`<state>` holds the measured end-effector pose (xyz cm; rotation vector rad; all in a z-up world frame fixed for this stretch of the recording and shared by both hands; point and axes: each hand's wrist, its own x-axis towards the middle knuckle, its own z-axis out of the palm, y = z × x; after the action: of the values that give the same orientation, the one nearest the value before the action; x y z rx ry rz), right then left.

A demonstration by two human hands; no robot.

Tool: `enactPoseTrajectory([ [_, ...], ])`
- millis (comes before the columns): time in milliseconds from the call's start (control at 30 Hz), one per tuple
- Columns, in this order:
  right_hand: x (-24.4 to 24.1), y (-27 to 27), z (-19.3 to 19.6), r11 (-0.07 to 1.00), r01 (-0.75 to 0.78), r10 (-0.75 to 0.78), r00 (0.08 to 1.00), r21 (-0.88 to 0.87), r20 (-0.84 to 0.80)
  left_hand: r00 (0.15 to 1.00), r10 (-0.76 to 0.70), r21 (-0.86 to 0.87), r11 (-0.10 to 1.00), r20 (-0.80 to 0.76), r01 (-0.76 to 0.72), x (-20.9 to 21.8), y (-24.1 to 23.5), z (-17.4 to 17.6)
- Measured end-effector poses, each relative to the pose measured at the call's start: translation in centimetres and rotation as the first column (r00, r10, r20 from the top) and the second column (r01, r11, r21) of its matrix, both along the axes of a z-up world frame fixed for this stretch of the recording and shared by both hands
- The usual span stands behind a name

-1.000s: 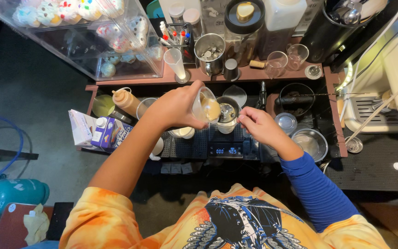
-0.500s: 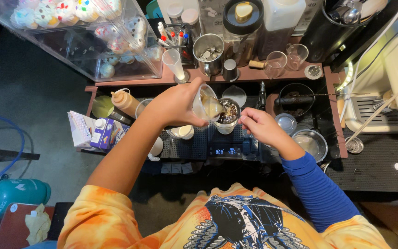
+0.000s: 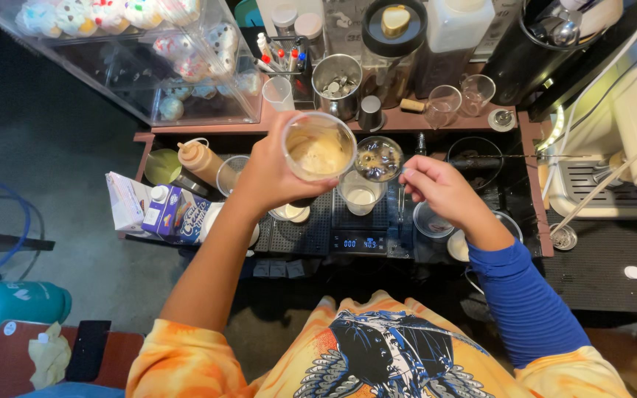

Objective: The person prepares beverages by pouring milk from a large bottle into a pitcher, measuring liquids on a scale, pouring espresso into cups, and mixing drinks using a spoon.

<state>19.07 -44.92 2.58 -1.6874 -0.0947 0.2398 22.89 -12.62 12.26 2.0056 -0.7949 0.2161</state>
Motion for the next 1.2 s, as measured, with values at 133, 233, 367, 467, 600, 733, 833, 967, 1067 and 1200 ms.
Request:
enactPoseTrajectory([
  [133, -0.4, 0.5, 1.8, 0.975, 0.109, -0.092, 0.991, -0.194, 0.095, 0.996, 0.058, -0.257, 0.964, -0.062, -0.072, -2.8, 1.3, -0.7],
  [233, -1.0, 1.1, 2.6, 0.88, 0.259, -0.159, 0.951, -0.397, 0.267, 0.992, 0.041, -0.378, 0.922, -0.122, -0.085, -5.0, 2.7, -1.0],
  [367, -1.4, 1.7, 2.6, 0.803, 0.366, -0.118, 0.871, -0.47, 0.477, 0.967, 0.193, -0.282, 0.931, -0.165, -0.234, -8.3, 5.3, -1.7],
  [467, -1.4, 2.2, 2.0, 0.775, 0.417, -0.079, 0.81, -0.475, 0.581, 0.946, 0.281, -0.266, 0.911, -0.162, -0.316, -10.8, 7.0, -2.9],
  [600, -1.8, 2.9, 1.6, 0.76, 0.469, -0.07, 0.748, -0.45, 0.66, 0.89, 0.413, -0.199, 0.871, -0.194, -0.448, -13.6, 8.9, -4.7],
  [733, -2.6, 4.0, 1.6, 0.75, 0.474, -0.047, 0.735, -0.462, 0.677, 0.865, 0.46, -0.195, 0.846, -0.202, -0.496, -14.8, 10.1, -6.8],
  [833, -3.0, 4.7, 1.5, 0.667, 0.516, 0.212, 0.561, -0.538, 0.8, 0.851, 0.5, -0.234, 0.818, -0.159, -0.525, -15.3, 10.5, -8.3],
  [967, -3.5, 5.4, 0.8, 0.672, 0.459, 0.272, 0.577, -0.581, 0.771, 0.856, 0.474, -0.382, 0.766, -0.206, -0.517, -15.3, 9.8, -10.0],
  [1067, -3.6, 5.5, 0.4, 0.763, 0.433, 0.121, 0.634, -0.48, 0.764, 0.875, 0.441, -0.368, 0.794, -0.201, -0.485, -16.0, 8.0, -10.9],
  [1200, -3.7, 5.4, 0.1, 0.824, 0.415, -0.069, 0.749, -0.386, 0.659, 0.891, 0.349, -0.341, 0.832, -0.29, -0.437, -17.8, 7.5, -10.8],
])
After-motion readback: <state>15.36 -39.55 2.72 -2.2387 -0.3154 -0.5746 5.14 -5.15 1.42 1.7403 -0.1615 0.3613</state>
